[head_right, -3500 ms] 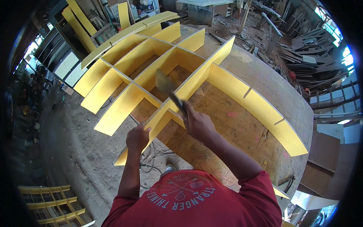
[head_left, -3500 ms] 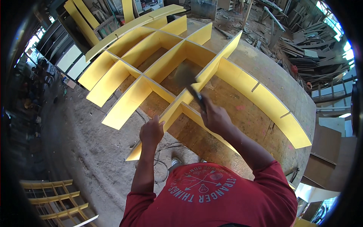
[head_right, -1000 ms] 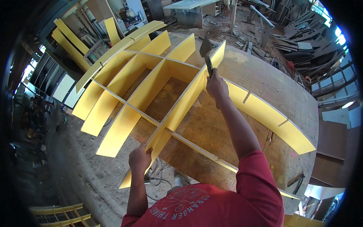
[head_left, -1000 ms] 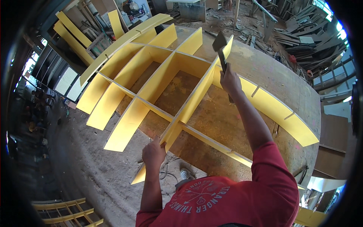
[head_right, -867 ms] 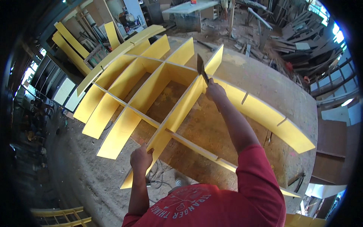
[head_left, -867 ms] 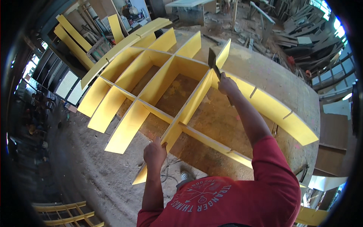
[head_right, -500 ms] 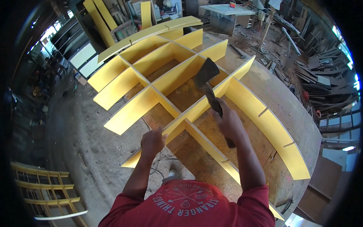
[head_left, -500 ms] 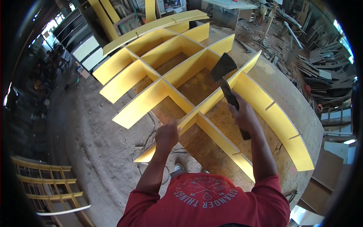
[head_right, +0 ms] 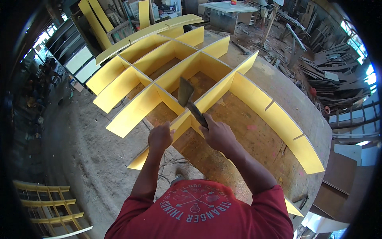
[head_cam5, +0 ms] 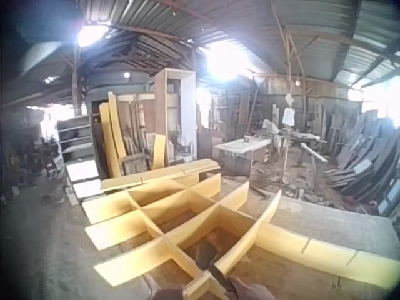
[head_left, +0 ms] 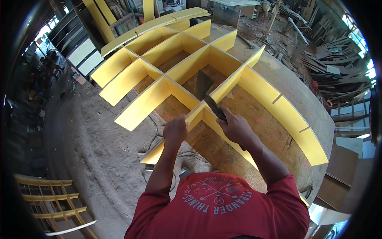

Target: The person assembles a yellow wooden shelving unit by using a hatchet to hammer wooden planks into place and aligning the slots.

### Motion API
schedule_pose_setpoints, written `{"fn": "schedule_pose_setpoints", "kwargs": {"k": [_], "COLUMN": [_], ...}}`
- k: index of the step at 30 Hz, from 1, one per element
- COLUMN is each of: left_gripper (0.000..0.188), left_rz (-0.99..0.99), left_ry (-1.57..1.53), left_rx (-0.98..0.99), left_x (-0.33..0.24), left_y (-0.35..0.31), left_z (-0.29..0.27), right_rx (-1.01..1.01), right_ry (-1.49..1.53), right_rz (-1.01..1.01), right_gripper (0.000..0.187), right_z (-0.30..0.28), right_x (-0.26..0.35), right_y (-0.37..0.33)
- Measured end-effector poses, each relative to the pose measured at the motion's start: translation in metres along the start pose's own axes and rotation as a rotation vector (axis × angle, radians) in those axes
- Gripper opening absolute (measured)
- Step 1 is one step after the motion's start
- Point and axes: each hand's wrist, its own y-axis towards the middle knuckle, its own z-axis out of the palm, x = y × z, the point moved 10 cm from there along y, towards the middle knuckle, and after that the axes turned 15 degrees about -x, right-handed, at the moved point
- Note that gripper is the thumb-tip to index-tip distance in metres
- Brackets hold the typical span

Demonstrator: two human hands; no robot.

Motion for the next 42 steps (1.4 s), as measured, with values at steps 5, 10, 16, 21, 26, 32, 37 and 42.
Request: {"fn": "schedule_pose_setpoints", "kwargs": {"k": [5,10,16,21,26,32,37,42], "left_gripper": [0.028,0.032,0.031,0.03,0.028,0.021,0.016,0.018], "left_rz": [0.005,0.007,0.067,0.038,0.102,0.162,0.131,0.12], "left_ry": [0.013,-0.025,-0.039,0.012,0.019,0.049,0.0,0.026], "left_rx": [0.036,-0.016,-0.016,0.067,0.049,-0.009,0.048,0.05], "left_x": [0.0,0.0,0.0,-0.001,-0.003,-0.004,-0.003,0.007], "left_y": [-0.001,0.009,0.002,0.002,0.007,0.006,0.003,0.007], "left_z": [0.009,0.01,0.01,0.011,0.025,0.017,0.022,0.043], "right_rx": [-0.298,0.097,-0.031,-0.437,-0.046,-0.102,-0.576,0.019], "right_ry": [0.251,-0.046,0.018,0.2,-0.104,0.008,0.289,-0.115], "right_rz": [0.093,0.204,0.068,0.034,0.134,0.178,0.158,0.301], "right_gripper": [0.05,0.051,0.049,0.047,0.047,0.052,0.049,0.039], "right_z": [-0.024,0.054,0.005,-0.025,0.071,0.011,-0.031,0.073], "right_x": [0.015,-0.04,0.019,0.043,-0.018,0.027,0.063,0.012], "right_y": [-0.016,-0.016,-0.014,-0.026,-0.036,-0.031,-0.04,-0.054]}}
